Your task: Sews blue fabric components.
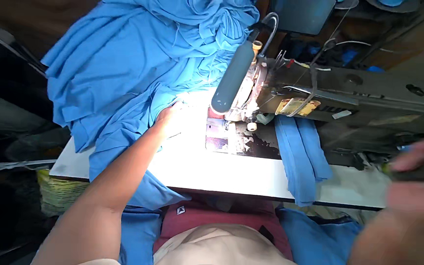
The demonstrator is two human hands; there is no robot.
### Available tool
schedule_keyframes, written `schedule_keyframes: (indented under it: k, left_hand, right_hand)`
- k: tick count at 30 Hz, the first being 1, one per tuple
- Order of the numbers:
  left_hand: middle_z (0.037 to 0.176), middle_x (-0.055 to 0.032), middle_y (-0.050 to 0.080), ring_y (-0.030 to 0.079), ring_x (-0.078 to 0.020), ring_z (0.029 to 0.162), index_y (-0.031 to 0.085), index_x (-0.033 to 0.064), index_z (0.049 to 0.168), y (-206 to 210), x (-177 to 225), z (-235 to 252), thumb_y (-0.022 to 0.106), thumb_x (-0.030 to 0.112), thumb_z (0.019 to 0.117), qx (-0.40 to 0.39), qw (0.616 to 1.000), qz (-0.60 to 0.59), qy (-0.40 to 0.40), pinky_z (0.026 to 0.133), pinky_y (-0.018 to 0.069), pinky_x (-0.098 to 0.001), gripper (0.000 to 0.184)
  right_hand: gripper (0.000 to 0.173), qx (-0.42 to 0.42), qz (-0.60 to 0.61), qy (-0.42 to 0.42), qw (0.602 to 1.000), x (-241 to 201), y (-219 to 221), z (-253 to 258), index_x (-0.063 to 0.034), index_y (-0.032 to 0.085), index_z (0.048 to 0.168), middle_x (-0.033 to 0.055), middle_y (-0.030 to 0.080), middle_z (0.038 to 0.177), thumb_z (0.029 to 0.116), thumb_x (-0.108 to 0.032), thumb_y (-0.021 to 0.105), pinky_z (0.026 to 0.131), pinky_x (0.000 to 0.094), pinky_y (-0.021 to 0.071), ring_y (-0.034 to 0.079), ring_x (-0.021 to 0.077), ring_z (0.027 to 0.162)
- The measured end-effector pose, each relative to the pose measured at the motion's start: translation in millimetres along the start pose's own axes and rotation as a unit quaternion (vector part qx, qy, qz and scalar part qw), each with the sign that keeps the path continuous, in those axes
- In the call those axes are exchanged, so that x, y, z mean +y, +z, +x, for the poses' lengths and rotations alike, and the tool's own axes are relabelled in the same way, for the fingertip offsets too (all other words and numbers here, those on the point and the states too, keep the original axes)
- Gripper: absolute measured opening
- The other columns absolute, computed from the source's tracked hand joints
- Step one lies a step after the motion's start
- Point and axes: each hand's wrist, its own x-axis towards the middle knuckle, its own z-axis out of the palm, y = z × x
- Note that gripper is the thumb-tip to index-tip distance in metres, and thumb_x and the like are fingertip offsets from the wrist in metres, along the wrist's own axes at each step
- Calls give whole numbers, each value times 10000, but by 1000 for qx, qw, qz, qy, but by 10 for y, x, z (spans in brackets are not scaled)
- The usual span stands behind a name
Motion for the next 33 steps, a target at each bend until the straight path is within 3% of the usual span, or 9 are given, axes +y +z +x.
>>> schedule_keyframes:
  k: [2, 4, 8, 11, 15, 19, 23, 30, 33]
  left_hand:
    - [1190, -251, 647, 644, -420, 1100, 716, -38, 1134, -172, -1, -121, 664, 168, 978, 30, 998, -22, 60, 935, 498, -606, 264]
    - [1097, -256, 657, 640, -413, 1089, 702, -71, 980, -211, -125, -100, 665, 141, 978, 37, 993, -41, 106, 947, 497, -587, 216]
    - [967, -258, 649, 653, -406, 981, 676, -105, 896, -229, -296, -132, 610, 54, 969, 64, 979, -71, 180, 883, 512, -566, 187]
    - [931, -240, 665, 676, -382, 942, 655, -100, 840, -228, -238, -207, 557, 12, 968, 103, 969, -68, 215, 861, 537, -536, 196]
    - [1141, -224, 685, 650, -410, 1117, 717, -28, 999, -121, -252, -399, 674, 202, 849, 284, 927, 5, 246, 931, 530, -559, 277]
    - [1560, -245, 429, 303, -487, 1489, 346, 95, 1597, -94, -350, -622, 852, 415, 783, 112, 991, 71, 0, 1159, 173, -752, 1010]
    - [1248, -285, 638, 593, -452, 1224, 648, -69, 1236, -250, -608, -620, 614, 93, 987, 83, 990, -2, -116, 1036, 452, -630, 299]
    - [1308, -63, 595, 602, -59, 1164, 439, 2, 1417, -1896, -1070, -1144, 506, 183, 1039, 554, 778, -289, -61, 1017, 519, -304, 425]
    - [1467, -235, 504, 488, -200, 1371, 401, -111, 1462, -2692, -1063, -1074, 556, 225, 1019, 597, 781, -177, -51, 1164, 369, -377, 577]
  right_hand:
    - [292, -184, 9, -22, 983, -224, 964, -186, -284, 667, 1244, -176, 698, 1075, 1047, -447, 527, 760, 91, 521, 633, -89, 908]
    - [321, -254, -37, -81, 963, 1, 1709, -295, -30, 704, 1141, 60, 711, 979, 1048, -264, 505, 798, 224, 542, 653, 71, 903]
    - [333, -339, -224, 27, 914, 458, 2616, -89, 5, 696, 1247, 209, 672, 1246, 1037, -208, 551, 982, 544, 497, 641, 343, 1172]
    - [345, -369, -317, 60, 872, 590, 2957, 73, -71, 646, 1325, 190, 663, 1202, 1072, -265, 513, 842, 536, 564, 696, 352, 1014]
    - [333, -437, -389, 83, 807, 714, 3087, 156, -82, 659, 1280, 182, 713, 1131, 1078, -268, 469, 910, 572, 537, 689, 373, 1078]
    - [373, -450, -380, 79, 804, 754, 3060, 190, -85, 648, 1255, 180, 711, 1074, 1073, -350, 460, 869, 590, 535, 693, 373, 1046]
    - [418, -448, -351, 103, 816, 572, 2967, 157, -109, 612, 1346, 173, 700, 1159, 1067, -370, 444, 902, 573, 531, 684, 355, 1089]
    - [425, -425, -239, 78, 869, 427, 2746, -228, -37, 663, 1238, 181, 688, 1151, 1002, -356, 512, 905, 528, 539, 672, 338, 1082]
    - [389, -483, -194, 101, 848, 293, 2512, -436, 14, 645, 1232, 214, 683, 1136, 1018, -268, 483, 899, 541, 535, 673, 368, 1073]
